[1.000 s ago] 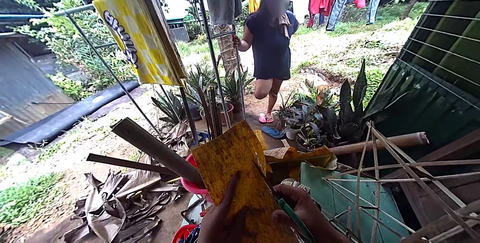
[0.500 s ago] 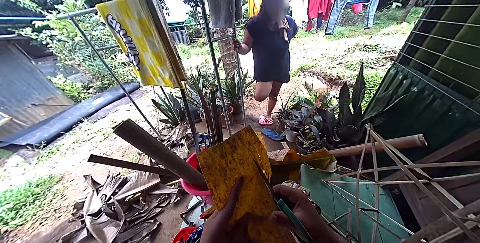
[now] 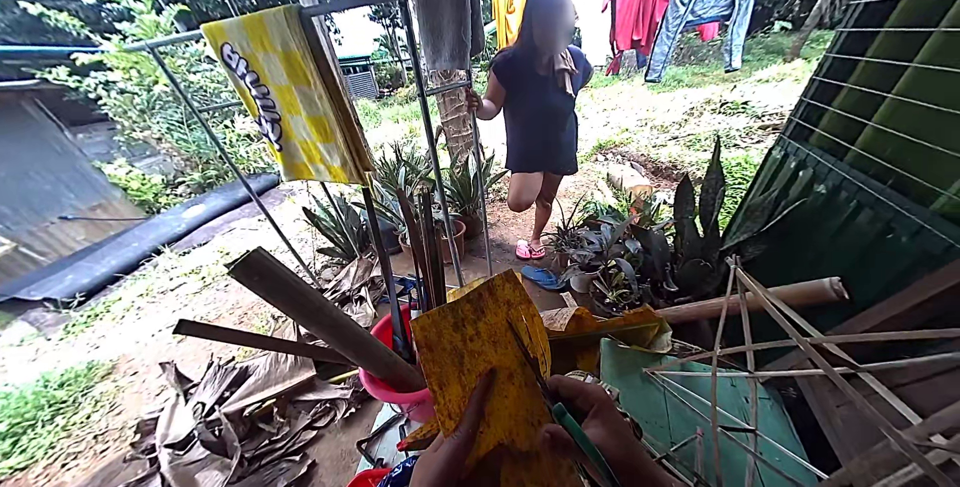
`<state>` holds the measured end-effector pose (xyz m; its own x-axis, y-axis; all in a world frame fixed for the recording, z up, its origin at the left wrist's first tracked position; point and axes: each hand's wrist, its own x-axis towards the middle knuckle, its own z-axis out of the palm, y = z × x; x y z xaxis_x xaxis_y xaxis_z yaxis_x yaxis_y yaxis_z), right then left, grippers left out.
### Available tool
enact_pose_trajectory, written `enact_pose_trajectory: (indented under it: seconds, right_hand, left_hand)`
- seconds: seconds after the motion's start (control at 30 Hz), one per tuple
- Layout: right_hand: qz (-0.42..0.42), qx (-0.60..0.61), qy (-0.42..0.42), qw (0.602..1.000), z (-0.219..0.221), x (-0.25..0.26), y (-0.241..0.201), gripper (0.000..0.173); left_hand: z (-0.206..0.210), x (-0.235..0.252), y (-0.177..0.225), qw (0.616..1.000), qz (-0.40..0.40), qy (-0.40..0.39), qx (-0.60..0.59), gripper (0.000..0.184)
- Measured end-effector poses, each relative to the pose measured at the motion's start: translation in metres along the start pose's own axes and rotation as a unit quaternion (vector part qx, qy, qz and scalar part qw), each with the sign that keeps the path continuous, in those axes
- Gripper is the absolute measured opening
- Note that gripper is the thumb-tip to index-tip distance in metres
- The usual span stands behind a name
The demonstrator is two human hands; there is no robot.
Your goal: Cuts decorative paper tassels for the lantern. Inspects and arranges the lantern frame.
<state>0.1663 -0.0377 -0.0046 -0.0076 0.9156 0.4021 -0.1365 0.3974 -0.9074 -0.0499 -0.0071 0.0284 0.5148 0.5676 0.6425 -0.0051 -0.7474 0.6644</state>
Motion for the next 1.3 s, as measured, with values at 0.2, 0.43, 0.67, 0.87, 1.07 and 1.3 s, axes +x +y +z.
enact_pose_trajectory:
  seconds: [0.2, 0.43, 0.67, 0.87, 1.07, 1.3]
  right_hand:
    - [0.005, 0.004, 0.000, 1.000, 0.0003, 0.0005, -0.0026, 0.039]
    - [0.015, 0.008, 0.009, 1.000, 0.0024, 0.0013, -0.0034, 0.034]
    - [0.010, 0.019, 0.007, 1.000, 0.0022, 0.0010, -0.0019, 0.038]
    - [0.008, 0.014, 0.027, 1.000, 0.0021, 0.0000, -0.0012, 0.036]
    - [0.006, 0.023, 0.014, 1.000, -0.0005, -0.0002, 0.0006, 0.039]
    - [0.014, 0.039, 0.029, 0.999, -0.0012, -0.0026, -0.0018, 0.040]
  left_hand:
    - [0.0014, -0.0026, -0.0054, 1.000, 0.002, -0.009, -0.001, 0.065]
    - [0.0012, -0.0057, -0.0071, 1.000, -0.008, -0.009, -0.009, 0.065]
    - [0.0037, -0.0037, 0.0014, 0.999, -0.011, -0.030, -0.024, 0.065]
    - [0.0043, -0.0070, -0.0028, 0.999, -0.018, -0.028, -0.019, 0.066]
    - [0.0050, -0.0099, -0.0062, 0.999, -0.027, -0.026, -0.010, 0.068]
    - [0.0084, -0.0076, 0.0021, 0.999, -0.032, -0.041, -0.007, 0.066]
